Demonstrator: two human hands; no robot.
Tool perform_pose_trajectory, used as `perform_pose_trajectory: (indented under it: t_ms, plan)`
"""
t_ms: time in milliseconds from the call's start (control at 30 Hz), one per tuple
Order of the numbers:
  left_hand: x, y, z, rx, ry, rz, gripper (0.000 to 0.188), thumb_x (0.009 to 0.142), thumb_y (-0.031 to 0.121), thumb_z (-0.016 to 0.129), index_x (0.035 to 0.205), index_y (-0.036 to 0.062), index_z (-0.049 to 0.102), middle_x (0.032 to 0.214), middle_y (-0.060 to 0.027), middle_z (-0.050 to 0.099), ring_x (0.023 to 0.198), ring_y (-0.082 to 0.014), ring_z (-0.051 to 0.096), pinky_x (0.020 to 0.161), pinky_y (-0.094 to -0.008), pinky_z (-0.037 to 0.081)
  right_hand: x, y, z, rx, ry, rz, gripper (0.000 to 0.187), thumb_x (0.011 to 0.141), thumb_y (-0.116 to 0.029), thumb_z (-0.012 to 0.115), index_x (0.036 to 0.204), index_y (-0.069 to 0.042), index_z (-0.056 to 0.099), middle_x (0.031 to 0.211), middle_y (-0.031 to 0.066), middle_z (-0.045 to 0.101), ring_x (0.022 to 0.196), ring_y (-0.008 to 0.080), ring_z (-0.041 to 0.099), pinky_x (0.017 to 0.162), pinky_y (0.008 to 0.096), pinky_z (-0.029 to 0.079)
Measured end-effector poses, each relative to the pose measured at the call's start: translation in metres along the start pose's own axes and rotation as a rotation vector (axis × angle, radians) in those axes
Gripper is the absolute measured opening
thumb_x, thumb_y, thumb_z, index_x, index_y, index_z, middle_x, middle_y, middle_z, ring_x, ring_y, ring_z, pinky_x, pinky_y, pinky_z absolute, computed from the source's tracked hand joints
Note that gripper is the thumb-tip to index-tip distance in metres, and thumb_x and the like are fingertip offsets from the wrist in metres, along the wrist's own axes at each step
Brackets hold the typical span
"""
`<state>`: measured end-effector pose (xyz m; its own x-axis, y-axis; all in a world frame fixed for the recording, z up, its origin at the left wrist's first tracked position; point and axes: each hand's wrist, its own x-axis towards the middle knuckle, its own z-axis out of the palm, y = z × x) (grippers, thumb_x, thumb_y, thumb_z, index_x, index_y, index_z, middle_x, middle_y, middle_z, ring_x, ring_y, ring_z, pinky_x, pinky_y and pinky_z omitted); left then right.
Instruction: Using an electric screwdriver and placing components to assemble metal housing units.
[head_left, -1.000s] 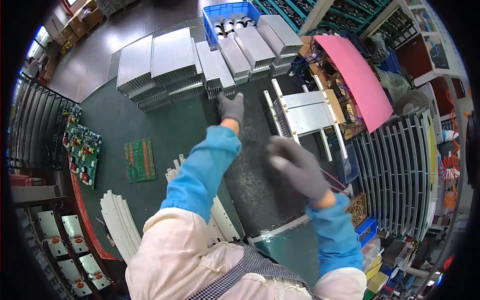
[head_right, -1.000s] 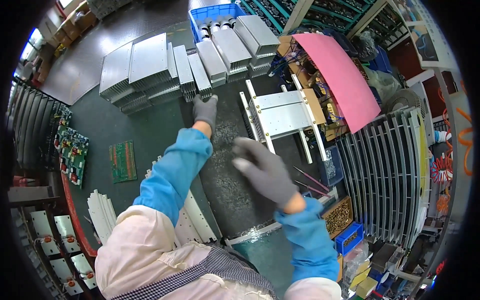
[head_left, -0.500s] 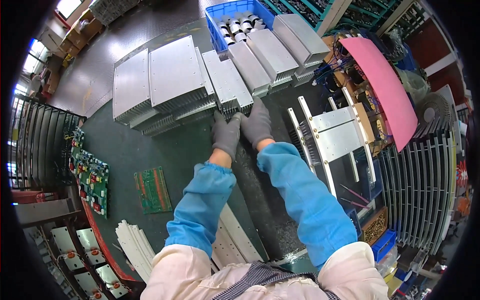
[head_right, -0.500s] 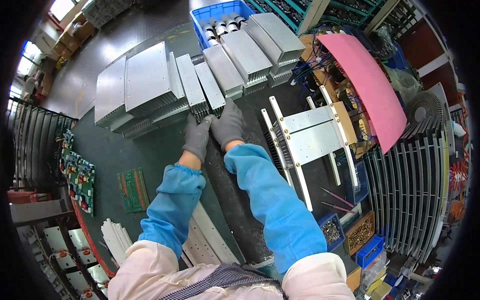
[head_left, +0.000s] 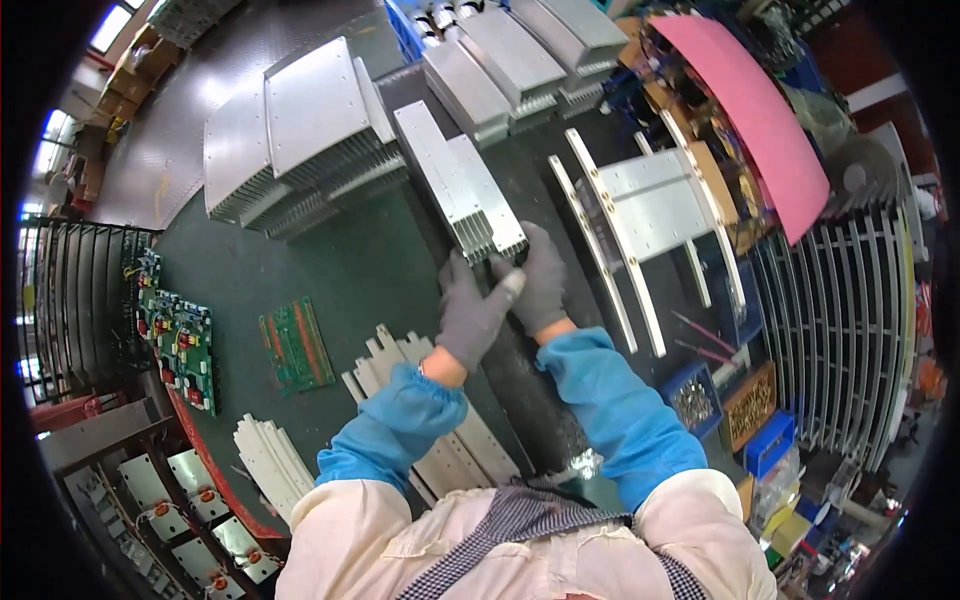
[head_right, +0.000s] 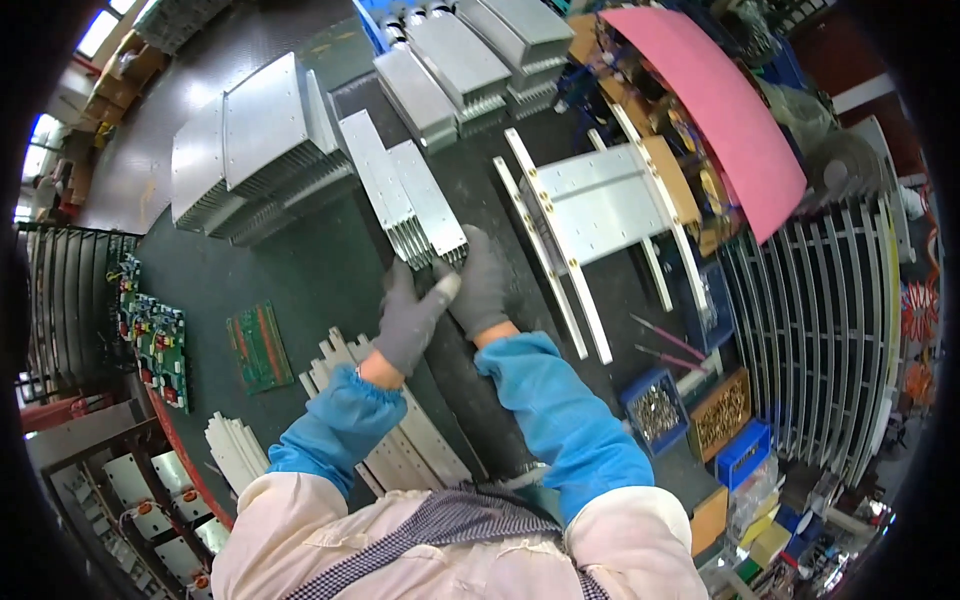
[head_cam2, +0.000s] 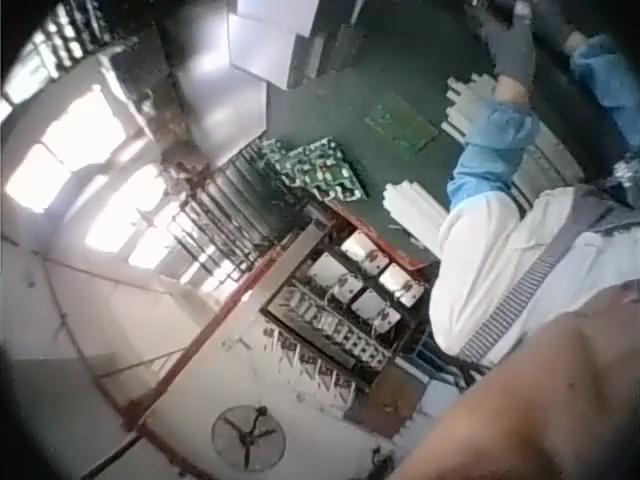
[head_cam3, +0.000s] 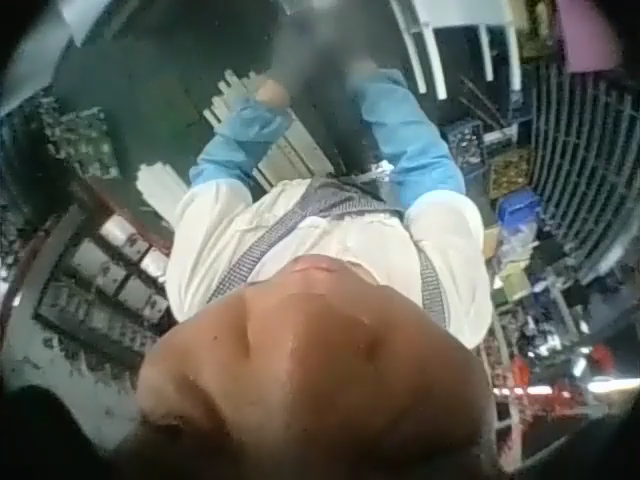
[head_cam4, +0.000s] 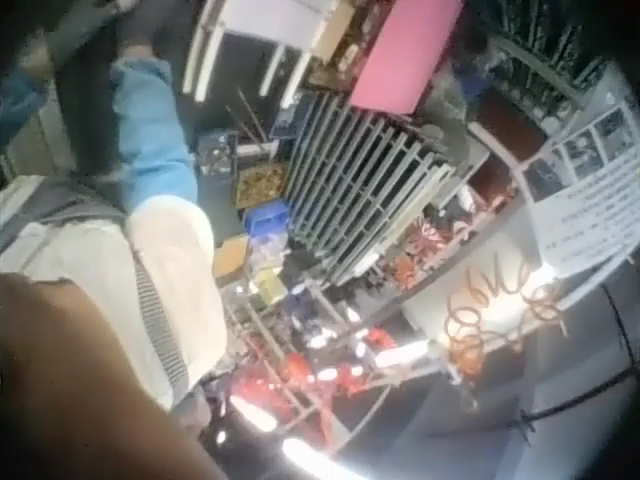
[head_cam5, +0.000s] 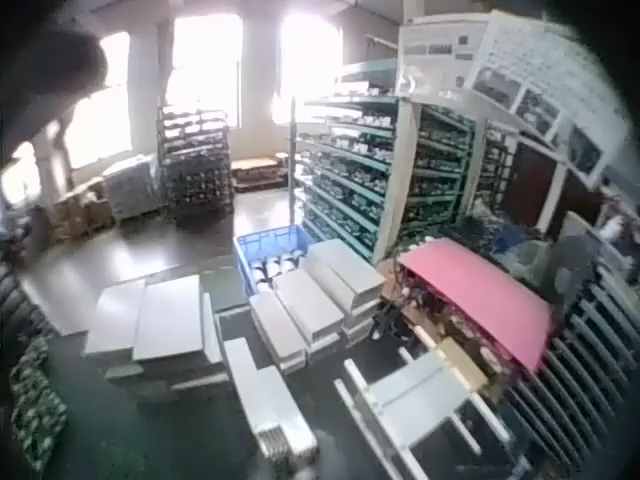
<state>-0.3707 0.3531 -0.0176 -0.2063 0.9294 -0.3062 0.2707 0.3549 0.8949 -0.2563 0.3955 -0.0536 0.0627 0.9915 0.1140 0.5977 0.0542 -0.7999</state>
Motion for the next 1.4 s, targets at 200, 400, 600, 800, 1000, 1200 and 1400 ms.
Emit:
perform_pose_trajectory:
  t_ms: [200, 400, 600, 800, 1000, 1200, 1400]
  plan:
    - [-0.136, -0.011, 0.021, 0.041, -0.401, -0.033, 0.1, 0.082, 0.051, 0.071, 0.153, 0.0019, 0.021, 0.148, -0.0284, 0.028, 0.135, -0.0425, 0.042, 0.11, -0.044, 0.039, -0.12, 0.024, -0.099, -0.041, -0.056, 0.075, 0.059, 0.073, -0.017, 0.079, 0.125, -0.004, 0.056, 0.112, 0.0193, 0.066, 0.101, 0.0355, 0.065, 0.087, 0.0423, 0.052]
    - [-0.21, -0.03, 0.026, 0.06, -0.683, 0.0, 0.092, 0.087, 0.046, 0.069, 0.152, 0.001, 0.023, 0.144, -0.027, 0.04, 0.132, -0.0381, 0.047, 0.109, -0.0427, 0.04, -0.219, 0.046, -0.166, -0.149, -0.126, 0.132, 0.061, 0.073, -0.019, 0.076, 0.127, -0.003, 0.053, 0.115, 0.0201, 0.06, 0.109, 0.0388, 0.058, 0.092, 0.0464, 0.048]
    - [-0.18, 0.008, 0.034, -0.609, -0.488, -0.214, 0.071, 0.093, 0.027, 0.069, 0.145, -0.0035, 0.031, 0.135, -0.0162, 0.05, 0.127, -0.0249, 0.049, 0.106, -0.0379, 0.041, -0.217, 0.051, -0.182, -0.045, -0.325, 0.028, 0.07, 0.074, -0.023, 0.072, 0.135, 0.001, 0.047, 0.124, 0.0243, 0.058, 0.117, 0.0395, 0.056, 0.098, 0.0439, 0.045]
    - [-0.176, -0.024, 0.046, -0.627, -0.383, -0.154, 0.07, 0.09, 0.023, 0.071, 0.144, -0.0022, 0.034, 0.135, -0.0152, 0.052, 0.124, -0.0246, 0.051, 0.104, -0.0364, 0.043, -0.212, 0.025, -0.172, 0.086, -0.339, -0.068, 0.055, 0.071, -0.02, 0.071, 0.124, -0.007, 0.059, 0.113, 0.0204, 0.064, 0.105, 0.0414, 0.06, 0.092, 0.0463, 0.049]
    - [-0.17, -0.013, -0.024, -0.655, -0.328, -0.264, 0.059, 0.094, 0.027, 0.066, 0.141, 0.0, 0.044, 0.129, -0.011, 0.059, 0.115, -0.0226, 0.059, 0.1, -0.0384, 0.049, -0.198, 0.024, -0.112, -0.055, -0.474, -0.159, 0.067, 0.072, -0.028, 0.071, 0.131, -0.004, 0.051, 0.127, 0.0202, 0.058, 0.117, 0.0395, 0.055, 0.098, 0.0451, 0.048]
    - [-0.128, -0.018, -0.093, -0.056, -0.086, -0.11, 0.07, 0.093, 0.027, 0.067, 0.149, -0.002, 0.035, 0.148, -0.0168, 0.043, 0.136, -0.0272, 0.043, 0.112, -0.0365, 0.036, -0.151, 0.011, -0.158, 0.196, -0.831, -0.034, 0.091, 0.079, -0.042, 0.075, 0.147, 0.004, 0.034, 0.149, 0.0275, 0.04, 0.139, 0.0368, 0.04, 0.114, 0.041, 0.035]
    - [0.046, 0.111, -0.094, -0.226, -0.062, 0.197, 0.095, 0.081, 0.038, 0.079, 0.149, -0.0061, 0.03, 0.147, -0.0269, 0.041, 0.139, -0.0301, 0.04, 0.111, -0.0377, 0.036, -0.126, 0.051, -0.139, 0.188, -0.474, 0.115, 0.058, 0.087, -0.026, 0.07, 0.138, -0.004, 0.052, 0.133, 0.0201, 0.059, 0.122, 0.034, 0.058, 0.105, 0.0397, 0.044]
